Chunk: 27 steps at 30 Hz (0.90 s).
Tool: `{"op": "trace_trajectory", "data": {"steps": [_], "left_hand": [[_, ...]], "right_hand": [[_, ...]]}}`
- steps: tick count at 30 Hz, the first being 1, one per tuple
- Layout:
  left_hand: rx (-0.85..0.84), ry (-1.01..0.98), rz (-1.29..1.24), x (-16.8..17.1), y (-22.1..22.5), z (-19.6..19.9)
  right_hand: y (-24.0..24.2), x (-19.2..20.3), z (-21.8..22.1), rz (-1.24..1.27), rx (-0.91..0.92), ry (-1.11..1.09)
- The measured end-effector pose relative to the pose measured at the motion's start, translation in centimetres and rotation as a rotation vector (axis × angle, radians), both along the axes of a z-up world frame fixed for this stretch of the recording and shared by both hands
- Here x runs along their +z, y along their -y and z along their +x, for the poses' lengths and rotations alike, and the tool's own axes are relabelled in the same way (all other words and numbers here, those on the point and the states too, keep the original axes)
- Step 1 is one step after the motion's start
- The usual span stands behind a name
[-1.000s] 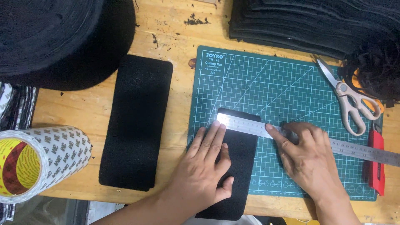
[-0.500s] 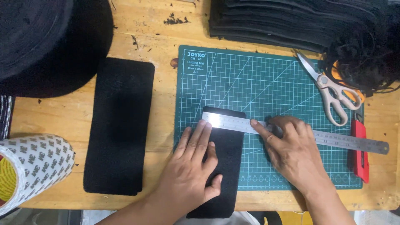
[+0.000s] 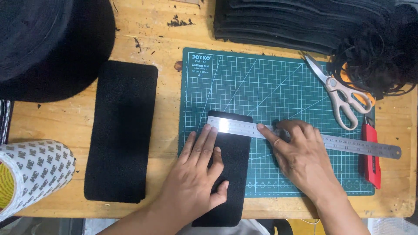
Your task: Measuring rectangular pieces of black fabric with a metal ruler on a cutting mat
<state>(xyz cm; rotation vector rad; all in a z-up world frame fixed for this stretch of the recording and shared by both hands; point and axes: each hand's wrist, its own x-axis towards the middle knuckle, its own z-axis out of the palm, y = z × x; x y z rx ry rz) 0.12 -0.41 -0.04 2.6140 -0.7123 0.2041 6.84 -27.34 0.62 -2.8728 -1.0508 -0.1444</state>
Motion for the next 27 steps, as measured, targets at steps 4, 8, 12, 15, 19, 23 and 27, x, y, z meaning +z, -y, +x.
{"op": "trace_trajectory", "data": {"steps": [4, 8, 12, 15, 19, 23, 27], "left_hand": [[0.003, 0.008, 0.024, -0.2, 0.1, -0.1], [0.005, 0.019, 0.007, -0.2, 0.0, -0.2], [0.011, 0.03, 0.032, -0.3, 0.0, -0.3], [0.004, 0.013, 0.05, -0.3, 0.0, -0.3], [0.003, 0.005, 0.069, -0.7, 0.1, -0.4], [0.008, 0.038, 0.038, -0.8, 0.0, -0.4], [-0.004, 0.005, 0.017, -1.0, -0.1, -0.6]], "right_hand": [[-0.1, 0.2, 0.0, 0.012, 0.001, -0.011], [0.0, 0.0, 0.0, -0.009, -0.002, -0.004], [0.0, 0.0, -0.1, -0.005, -0.001, -0.002], [0.1, 0.0, 0.0, 0.005, -0.003, -0.012], [0.2, -0.1, 0.2, 0.033, 0.003, -0.02], [0.1, 0.3, 0.7, 0.101, 0.049, -0.042], [0.2, 0.2, 1.1, 0.17, 0.107, -0.001]]}}
